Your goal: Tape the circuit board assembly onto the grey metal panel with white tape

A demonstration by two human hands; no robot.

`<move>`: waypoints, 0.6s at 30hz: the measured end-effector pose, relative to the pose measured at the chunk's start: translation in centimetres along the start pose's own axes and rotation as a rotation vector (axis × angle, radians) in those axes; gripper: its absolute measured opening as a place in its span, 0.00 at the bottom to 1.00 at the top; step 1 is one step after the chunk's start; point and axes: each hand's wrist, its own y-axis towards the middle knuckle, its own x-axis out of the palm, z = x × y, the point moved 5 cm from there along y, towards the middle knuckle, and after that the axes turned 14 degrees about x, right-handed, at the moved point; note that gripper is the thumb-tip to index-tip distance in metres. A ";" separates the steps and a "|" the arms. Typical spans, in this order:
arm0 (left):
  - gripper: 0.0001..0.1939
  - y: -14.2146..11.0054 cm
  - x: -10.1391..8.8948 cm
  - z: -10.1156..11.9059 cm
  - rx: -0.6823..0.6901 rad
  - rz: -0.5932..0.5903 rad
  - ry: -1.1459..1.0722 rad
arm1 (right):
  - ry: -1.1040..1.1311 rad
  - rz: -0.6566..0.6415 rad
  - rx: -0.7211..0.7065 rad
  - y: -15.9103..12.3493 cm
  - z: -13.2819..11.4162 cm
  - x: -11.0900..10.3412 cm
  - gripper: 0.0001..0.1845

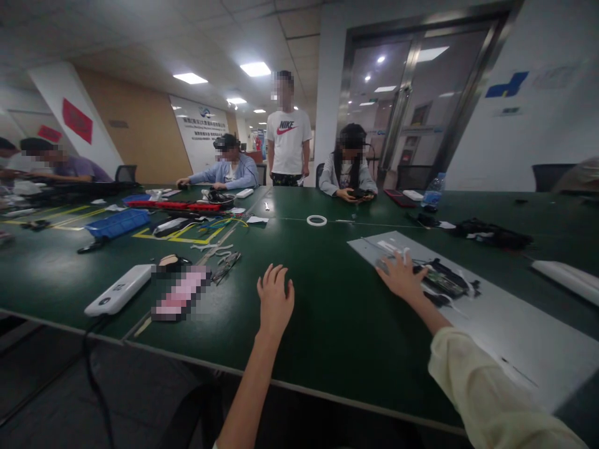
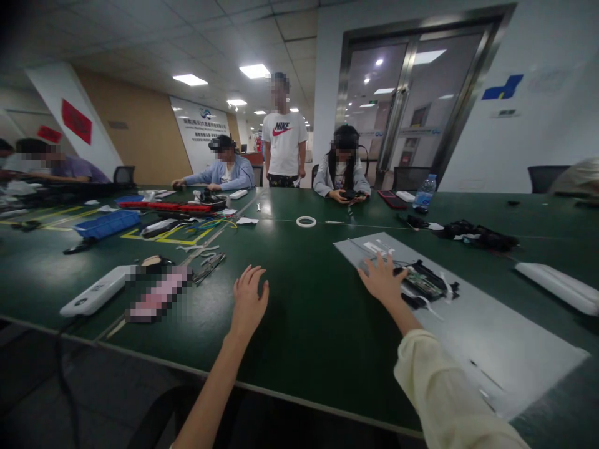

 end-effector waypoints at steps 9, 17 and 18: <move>0.16 -0.2 0.5 -0.4 0.018 -0.037 -0.033 | 0.045 0.066 0.259 4.3 7.6 0.4 0.31; 0.14 -0.3 1.0 -0.3 0.053 -0.086 -0.065 | 0.000 0.118 0.375 6.6 11.9 0.5 0.31; 0.14 -0.3 1.1 -0.2 0.057 -0.097 -0.068 | 0.000 0.117 0.382 6.9 12.3 0.7 0.31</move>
